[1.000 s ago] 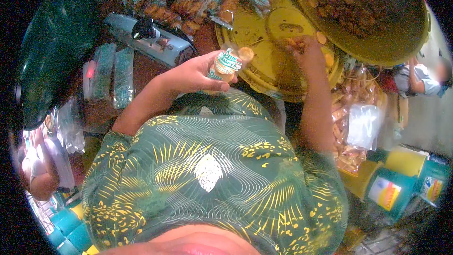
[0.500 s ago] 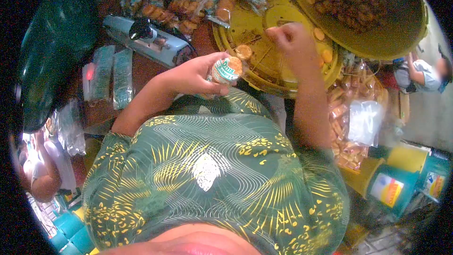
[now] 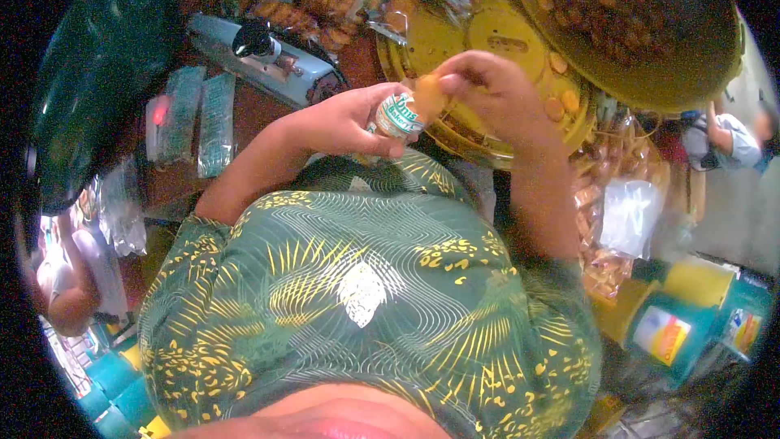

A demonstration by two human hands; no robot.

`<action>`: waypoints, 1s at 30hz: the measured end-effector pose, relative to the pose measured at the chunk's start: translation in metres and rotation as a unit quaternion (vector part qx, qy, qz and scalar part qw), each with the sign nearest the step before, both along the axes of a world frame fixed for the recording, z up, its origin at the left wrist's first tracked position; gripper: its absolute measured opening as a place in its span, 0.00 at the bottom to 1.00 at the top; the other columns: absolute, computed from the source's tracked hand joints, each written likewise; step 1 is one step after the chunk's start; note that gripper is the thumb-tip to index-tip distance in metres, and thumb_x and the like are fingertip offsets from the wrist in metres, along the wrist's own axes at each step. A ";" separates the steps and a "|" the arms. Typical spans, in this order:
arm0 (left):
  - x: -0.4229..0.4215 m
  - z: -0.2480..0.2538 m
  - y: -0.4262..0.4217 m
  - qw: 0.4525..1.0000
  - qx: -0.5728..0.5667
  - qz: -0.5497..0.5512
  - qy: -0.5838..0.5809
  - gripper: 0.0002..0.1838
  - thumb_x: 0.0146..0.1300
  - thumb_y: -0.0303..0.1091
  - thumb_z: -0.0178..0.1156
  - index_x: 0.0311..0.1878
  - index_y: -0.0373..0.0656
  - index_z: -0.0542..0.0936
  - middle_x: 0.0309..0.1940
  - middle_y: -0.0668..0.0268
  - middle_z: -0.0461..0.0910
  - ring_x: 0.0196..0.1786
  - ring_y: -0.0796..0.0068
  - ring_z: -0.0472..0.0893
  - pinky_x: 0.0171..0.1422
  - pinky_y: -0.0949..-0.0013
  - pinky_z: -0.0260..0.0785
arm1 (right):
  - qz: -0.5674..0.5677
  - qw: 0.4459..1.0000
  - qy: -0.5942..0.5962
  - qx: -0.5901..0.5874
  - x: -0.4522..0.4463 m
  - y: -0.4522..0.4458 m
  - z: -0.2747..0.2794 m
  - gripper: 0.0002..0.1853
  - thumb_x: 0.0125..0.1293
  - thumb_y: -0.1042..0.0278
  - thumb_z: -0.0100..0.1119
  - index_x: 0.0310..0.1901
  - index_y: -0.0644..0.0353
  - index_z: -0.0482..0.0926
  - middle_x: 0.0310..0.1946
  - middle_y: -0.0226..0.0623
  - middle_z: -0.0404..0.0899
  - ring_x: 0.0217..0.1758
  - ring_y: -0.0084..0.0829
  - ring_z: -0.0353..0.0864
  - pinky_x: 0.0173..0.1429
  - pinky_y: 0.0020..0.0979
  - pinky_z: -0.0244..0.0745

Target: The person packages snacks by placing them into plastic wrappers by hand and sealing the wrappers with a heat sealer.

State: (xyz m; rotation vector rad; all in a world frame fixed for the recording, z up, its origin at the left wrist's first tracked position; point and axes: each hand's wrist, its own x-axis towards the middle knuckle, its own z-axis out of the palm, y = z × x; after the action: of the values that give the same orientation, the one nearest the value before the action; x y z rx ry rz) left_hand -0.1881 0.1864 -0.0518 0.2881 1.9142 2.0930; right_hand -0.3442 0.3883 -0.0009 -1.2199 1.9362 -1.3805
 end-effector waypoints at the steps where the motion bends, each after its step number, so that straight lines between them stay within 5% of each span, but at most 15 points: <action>1: 0.000 0.000 0.000 1.000 -0.011 0.007 0.002 0.33 0.58 0.32 0.74 0.64 0.41 0.69 0.50 0.70 0.78 0.53 0.81 0.76 0.61 0.71 0.69 | 0.023 0.999 0.023 0.029 0.009 -0.007 0.005 0.13 0.66 0.63 0.68 0.42 0.65 0.82 0.37 0.35 0.84 0.43 0.25 0.81 0.49 0.30 0.75; 6: 0.004 0.011 -0.002 0.997 0.013 0.075 0.017 0.38 0.57 0.31 0.75 0.69 0.40 0.67 0.52 0.69 0.78 0.55 0.80 0.76 0.62 0.70 0.69 | -0.010 0.973 0.222 -0.054 0.020 -0.030 0.013 0.11 0.61 0.62 0.70 0.38 0.62 0.83 0.32 0.40 0.81 0.37 0.37 0.81 0.44 0.35 0.75; 12: 0.000 0.031 -0.018 0.991 0.009 0.125 0.043 0.38 0.56 0.37 0.76 0.67 0.39 0.68 0.54 0.67 0.79 0.57 0.77 0.76 0.64 0.68 0.67 | -0.022 0.881 0.454 -0.131 0.037 -0.047 0.034 0.09 0.62 0.66 0.67 0.36 0.61 0.79 0.31 0.42 0.80 0.37 0.47 0.80 0.45 0.42 0.75; 18: 0.014 0.030 -0.024 0.992 -0.004 0.120 0.036 0.37 0.55 0.36 0.76 0.66 0.38 0.69 0.54 0.65 0.79 0.59 0.75 0.75 0.67 0.67 0.66 | -0.156 0.927 0.324 -0.104 0.038 -0.040 0.050 0.09 0.69 0.66 0.63 0.42 0.61 0.75 0.30 0.43 0.80 0.35 0.43 0.84 0.42 0.36 0.77; 19: 0.020 0.033 -0.023 0.992 0.019 0.122 0.013 0.38 0.55 0.35 0.77 0.66 0.38 0.69 0.54 0.65 0.79 0.59 0.75 0.75 0.67 0.67 0.66 | -0.127 0.929 0.316 -0.143 0.029 -0.040 0.045 0.10 0.70 0.67 0.62 0.46 0.61 0.73 0.31 0.39 0.81 0.33 0.33 0.84 0.39 0.31 0.77; 22: 0.034 0.042 -0.025 0.991 -0.010 0.133 -0.001 0.39 0.55 0.35 0.77 0.66 0.38 0.68 0.55 0.65 0.79 0.59 0.76 0.76 0.68 0.66 0.66 | -0.077 0.956 0.194 -0.207 0.030 -0.048 0.045 0.16 0.69 0.67 0.63 0.54 0.60 0.73 0.32 0.35 0.83 0.34 0.25 0.84 0.39 0.28 0.77; 25: 0.037 0.036 -0.029 0.991 -0.030 0.119 0.049 0.40 0.56 0.37 0.76 0.68 0.38 0.66 0.56 0.64 0.78 0.59 0.76 0.76 0.67 0.64 0.68 | -0.010 0.978 0.195 -0.066 0.038 -0.048 0.061 0.25 0.68 0.69 0.64 0.65 0.61 0.69 0.34 0.33 0.84 0.37 0.22 0.83 0.42 0.26 0.77; 26: 0.041 0.031 -0.034 0.991 -0.029 0.110 0.075 0.41 0.56 0.38 0.76 0.69 0.38 0.66 0.56 0.64 0.78 0.59 0.75 0.77 0.66 0.64 0.68 | 0.011 0.985 0.135 -0.111 0.045 -0.047 0.067 0.28 0.68 0.69 0.65 0.67 0.61 0.67 0.35 0.34 0.84 0.38 0.23 0.84 0.43 0.26 0.77; 29: 0.061 0.016 -0.048 0.964 0.245 0.083 0.062 0.46 0.62 0.62 0.64 0.72 0.39 0.62 0.59 0.57 0.76 0.59 0.67 0.79 0.66 0.62 0.70 | 0.122 0.936 -0.105 -0.312 0.074 -0.047 0.072 0.32 0.66 0.72 0.65 0.70 0.63 0.64 0.39 0.37 0.85 0.42 0.25 0.84 0.46 0.25 0.79; 30: 0.071 0.015 -0.049 0.939 0.323 0.108 0.043 0.48 0.62 0.66 0.62 0.73 0.39 0.61 0.60 0.56 0.75 0.59 0.66 0.79 0.66 0.61 0.70 | 0.096 0.956 -0.052 -0.273 0.072 -0.059 0.065 0.32 0.66 0.73 0.65 0.70 0.63 0.64 0.39 0.37 0.85 0.42 0.25 0.84 0.46 0.25 0.79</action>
State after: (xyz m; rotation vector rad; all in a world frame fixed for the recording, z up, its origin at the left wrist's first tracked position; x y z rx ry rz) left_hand -0.1171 0.1374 -0.0368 0.3142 1.2795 2.8593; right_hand -0.2719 0.3293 0.0644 -1.4908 1.3583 -1.8969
